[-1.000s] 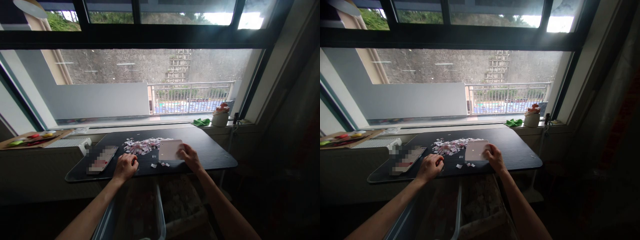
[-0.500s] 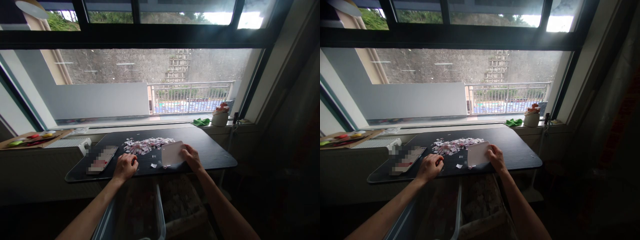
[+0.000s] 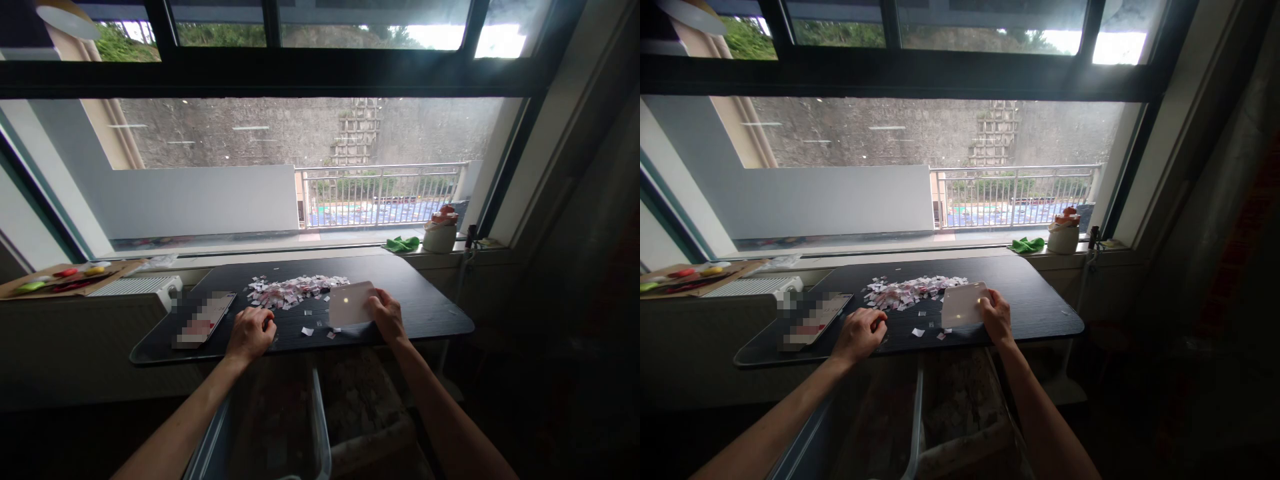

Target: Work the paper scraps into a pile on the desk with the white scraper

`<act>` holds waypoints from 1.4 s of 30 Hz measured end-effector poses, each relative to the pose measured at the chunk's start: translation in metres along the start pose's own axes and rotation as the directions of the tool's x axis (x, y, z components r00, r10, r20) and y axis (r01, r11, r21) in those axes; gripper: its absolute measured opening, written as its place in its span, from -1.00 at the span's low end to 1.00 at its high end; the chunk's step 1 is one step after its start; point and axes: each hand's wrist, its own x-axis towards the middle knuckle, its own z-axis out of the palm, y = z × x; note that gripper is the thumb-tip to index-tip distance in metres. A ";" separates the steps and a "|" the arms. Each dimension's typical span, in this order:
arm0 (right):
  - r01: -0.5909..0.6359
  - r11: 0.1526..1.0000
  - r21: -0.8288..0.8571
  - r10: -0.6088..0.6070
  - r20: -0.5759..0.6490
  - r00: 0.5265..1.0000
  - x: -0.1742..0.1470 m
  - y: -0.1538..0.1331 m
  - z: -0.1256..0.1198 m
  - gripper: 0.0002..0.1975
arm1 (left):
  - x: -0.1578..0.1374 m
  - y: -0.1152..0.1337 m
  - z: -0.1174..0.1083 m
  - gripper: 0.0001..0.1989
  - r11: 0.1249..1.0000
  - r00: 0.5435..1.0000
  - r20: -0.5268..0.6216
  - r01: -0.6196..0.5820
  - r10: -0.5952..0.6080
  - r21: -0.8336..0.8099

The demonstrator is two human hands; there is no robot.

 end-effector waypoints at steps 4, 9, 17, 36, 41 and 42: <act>0.000 1.000 -0.009 0.000 0.011 1.000 0.000 0.000 0.000 -0.70 | 0.000 0.000 0.000 -0.84 1.000 1.000 0.005 -0.003 0.003 0.003; -0.008 1.000 -0.021 0.009 0.040 0.999 -0.001 -0.002 0.000 -0.69 | 0.000 -0.001 0.000 -0.84 1.000 1.000 0.020 0.005 -0.005 0.004; -0.016 1.000 0.018 0.014 0.082 0.997 -0.002 -0.003 -0.001 -0.69 | 0.001 0.000 -0.001 -0.83 1.000 0.999 0.031 0.007 -0.007 0.001; -0.048 0.996 0.078 0.040 0.103 0.994 -0.004 -0.008 0.000 -0.69 | 0.000 -0.002 0.001 -0.83 1.000 1.000 0.008 -0.005 0.005 -0.006; -0.036 0.998 0.046 0.033 0.077 0.996 -0.003 -0.007 0.000 -0.68 | 0.001 -0.002 0.001 -0.83 1.000 1.000 0.020 0.001 -0.001 -0.005; -0.034 0.999 0.032 0.031 0.089 0.996 -0.003 -0.007 0.000 -0.68 | 0.001 -0.002 0.001 -0.83 1.000 1.000 0.022 0.003 -0.003 -0.005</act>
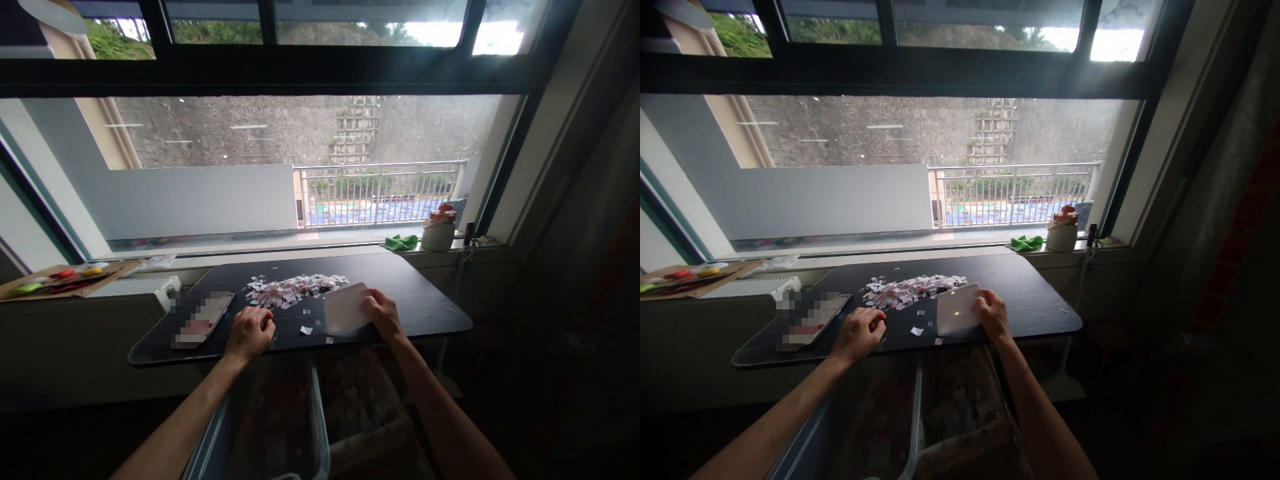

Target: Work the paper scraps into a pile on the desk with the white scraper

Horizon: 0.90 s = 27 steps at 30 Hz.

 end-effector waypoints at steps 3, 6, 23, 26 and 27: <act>-0.009 1.000 0.004 0.009 0.036 0.999 0.000 0.000 0.000 -0.69 | 0.000 0.000 0.000 -0.82 1.000 1.000 0.004 0.003 -0.003 -0.003; -0.017 0.999 0.041 0.016 0.032 0.999 0.000 0.000 0.000 -0.69 | 0.000 0.000 -0.001 -0.82 1.000 1.000 0.005 0.005 -0.004 -0.006; 0.005 1.000 0.024 -0.006 0.035 0.999 0.001 0.002 0.000 -0.68 | 0.000 0.001 -0.001 -0.85 0.999 1.000 0.008 -0.006 0.006 -0.041; -0.006 0.999 0.045 0.004 0.059 0.998 0.001 0.000 0.000 -0.68 | -0.001 0.003 -0.001 -0.86 0.999 1.000 0.003 0.003 -0.003 -0.050; -0.009 0.998 0.059 0.006 0.056 0.998 0.001 0.001 -0.001 -0.67 | -0.001 0.003 -0.001 -0.86 0.999 1.000 0.003 0.006 -0.006 -0.050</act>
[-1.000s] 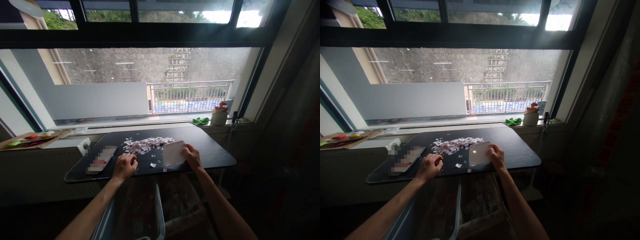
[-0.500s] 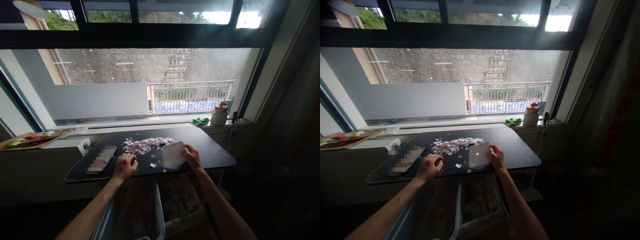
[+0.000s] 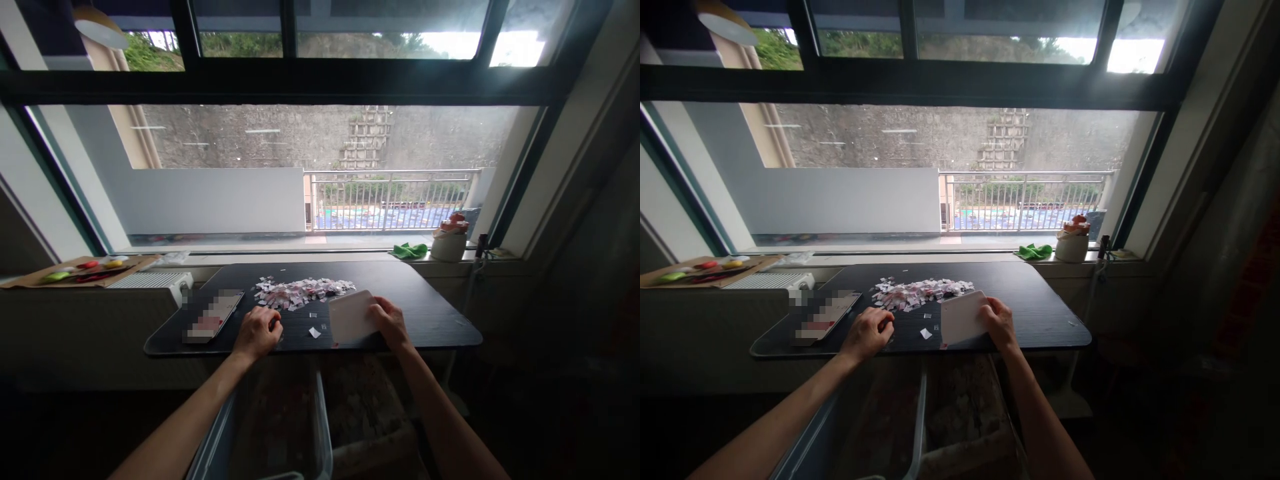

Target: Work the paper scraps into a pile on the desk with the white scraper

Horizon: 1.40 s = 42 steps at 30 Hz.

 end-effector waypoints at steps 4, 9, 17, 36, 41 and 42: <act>-0.008 0.999 0.035 0.008 -0.006 1.000 0.001 0.000 -0.001 -0.66 | 0.000 0.002 -0.001 -0.86 1.000 1.000 0.011 0.013 -0.013 0.009; 0.023 1.000 -0.012 -0.022 0.088 0.996 0.000 -0.001 0.000 -0.66 | 0.000 0.003 -0.002 -0.87 1.000 0.999 0.030 0.028 -0.029 0.012; 0.000 0.987 -0.162 -0.042 -0.258 0.965 0.001 0.005 -0.004 -0.61 | 0.000 0.005 0.000 -0.88 0.999 0.998 0.039 0.050 -0.050 0.003; -0.002 0.994 -0.110 -0.005 -0.056 0.998 0.002 0.007 -0.008 -0.63 | 0.000 0.010 0.001 -0.88 0.994 0.993 0.024 0.112 -0.113 0.010; -0.010 0.995 -0.096 -0.011 -0.216 0.976 0.005 0.014 -0.013 -0.60 | 0.000 0.011 0.002 -0.87 0.993 0.993 0.016 0.115 -0.115 0.001; -0.019 0.994 -0.105 -0.006 -0.233 0.972 0.005 0.015 -0.015 -0.60 | 0.000 0.011 0.002 -0.87 0.994 0.993 0.015 0.113 -0.113 0.002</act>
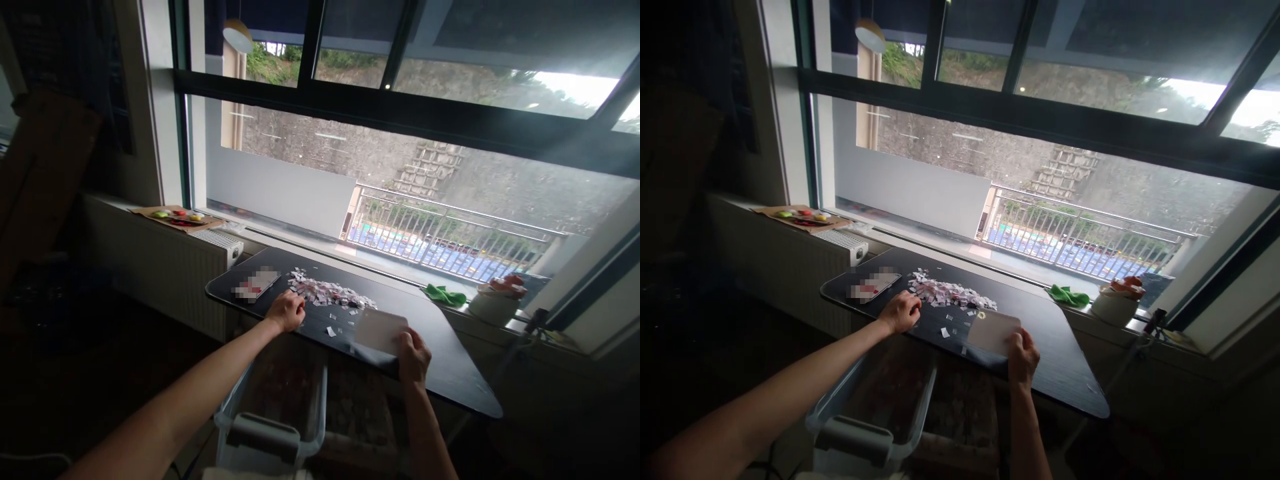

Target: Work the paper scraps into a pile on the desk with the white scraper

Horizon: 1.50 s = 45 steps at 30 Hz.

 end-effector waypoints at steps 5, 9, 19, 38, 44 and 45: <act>-0.002 1.000 -0.011 0.004 0.170 0.985 0.001 0.000 -0.011 -0.60 | 0.000 -0.002 0.001 -0.87 1.000 1.000 -0.006 -0.007 0.007 0.006; 0.047 0.999 0.009 -0.048 0.301 0.952 -0.001 -0.004 -0.014 -0.58 | 0.000 -0.003 0.002 -0.87 1.000 1.000 -0.004 -0.003 0.003 0.000; 0.040 0.997 0.069 -0.057 0.257 0.965 -0.004 0.001 -0.010 -0.55 | 0.001 -0.003 -0.001 -0.88 1.000 1.000 0.013 -0.016 0.016 0.009; 0.114 0.993 0.008 -0.114 0.181 0.977 -0.007 -0.001 -0.007 -0.62 | 0.002 -0.009 -0.001 -0.87 0.998 0.999 -0.008 -0.054 0.054 0.019; 0.094 0.995 0.042 -0.102 0.250 0.963 -0.007 -0.004 -0.009 -0.63 | 0.002 -0.009 0.000 -0.86 0.999 0.999 -0.014 -0.050 0.050 0.016; 0.092 0.995 0.049 -0.101 0.236 0.966 -0.007 -0.004 -0.009 -0.62 | 0.002 -0.009 0.000 -0.86 0.999 0.999 -0.013 -0.049 0.049 0.015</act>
